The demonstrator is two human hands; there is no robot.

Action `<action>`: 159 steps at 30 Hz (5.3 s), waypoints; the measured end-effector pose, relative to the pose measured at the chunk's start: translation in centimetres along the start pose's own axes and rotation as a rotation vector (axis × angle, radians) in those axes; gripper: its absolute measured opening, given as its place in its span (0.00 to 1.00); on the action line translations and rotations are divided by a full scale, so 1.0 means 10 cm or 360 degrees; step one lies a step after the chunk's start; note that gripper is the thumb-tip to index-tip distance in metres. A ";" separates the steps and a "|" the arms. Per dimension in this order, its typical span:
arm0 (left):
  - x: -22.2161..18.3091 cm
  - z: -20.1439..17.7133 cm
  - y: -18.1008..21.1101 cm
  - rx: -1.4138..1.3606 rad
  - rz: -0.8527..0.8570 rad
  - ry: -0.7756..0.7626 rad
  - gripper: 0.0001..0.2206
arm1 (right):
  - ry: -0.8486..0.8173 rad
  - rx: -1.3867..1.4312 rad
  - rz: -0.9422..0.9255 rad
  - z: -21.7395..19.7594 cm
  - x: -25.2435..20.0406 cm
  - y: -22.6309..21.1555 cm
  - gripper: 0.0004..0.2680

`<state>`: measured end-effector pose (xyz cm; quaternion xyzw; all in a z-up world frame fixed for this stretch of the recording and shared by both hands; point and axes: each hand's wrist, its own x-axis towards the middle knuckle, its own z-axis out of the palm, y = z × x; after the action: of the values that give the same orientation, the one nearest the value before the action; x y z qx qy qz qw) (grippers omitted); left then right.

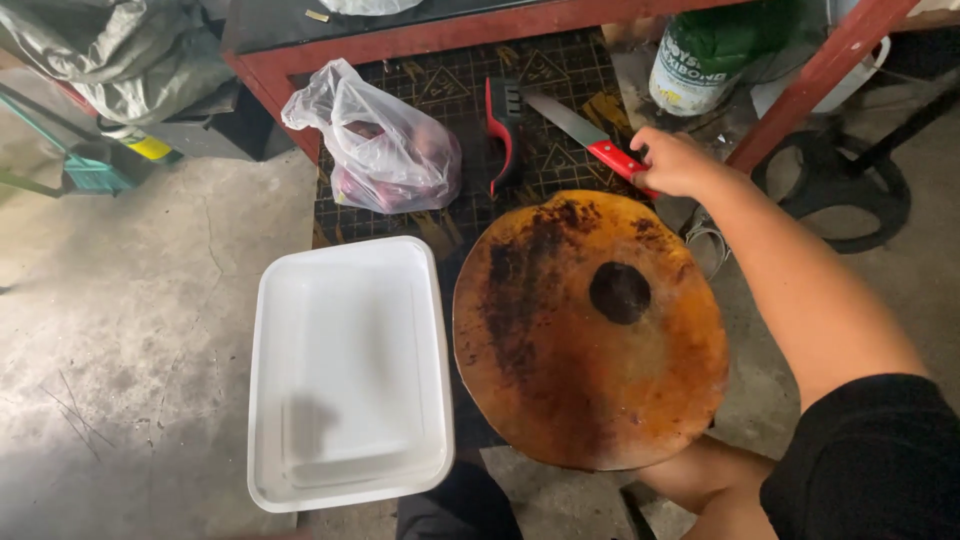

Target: The person sharpens a knife using a manual sharpener, then takes a red onion from a plastic bag. They peel the onion, cut it in half, and slice it into rings on a wooden cutting board. The sliced onions are placed into a white plastic container.

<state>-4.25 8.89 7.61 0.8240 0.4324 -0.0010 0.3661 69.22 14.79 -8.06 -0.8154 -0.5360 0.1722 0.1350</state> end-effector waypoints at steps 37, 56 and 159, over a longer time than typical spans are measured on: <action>4.47 0.27 1.80 -0.0407 0.0312 0.0218 0.07 | 0.1813 0.1828 0.0844 1.23 -5.64 0.94 0.13; 1.51 1.25 1.54 -0.0285 0.0803 0.0815 0.15 | 0.1183 0.1586 0.0216 0.80 -5.58 -0.68 0.21; 0.98 1.84 1.41 -0.0203 0.0707 0.0510 0.20 | 0.0686 -0.0216 -0.0587 0.04 -4.72 -1.93 0.20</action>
<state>17.71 -0.24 -0.49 0.8635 0.2928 0.2367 0.3355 35.77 -21.15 5.79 -0.7292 -0.6443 -0.0689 0.2199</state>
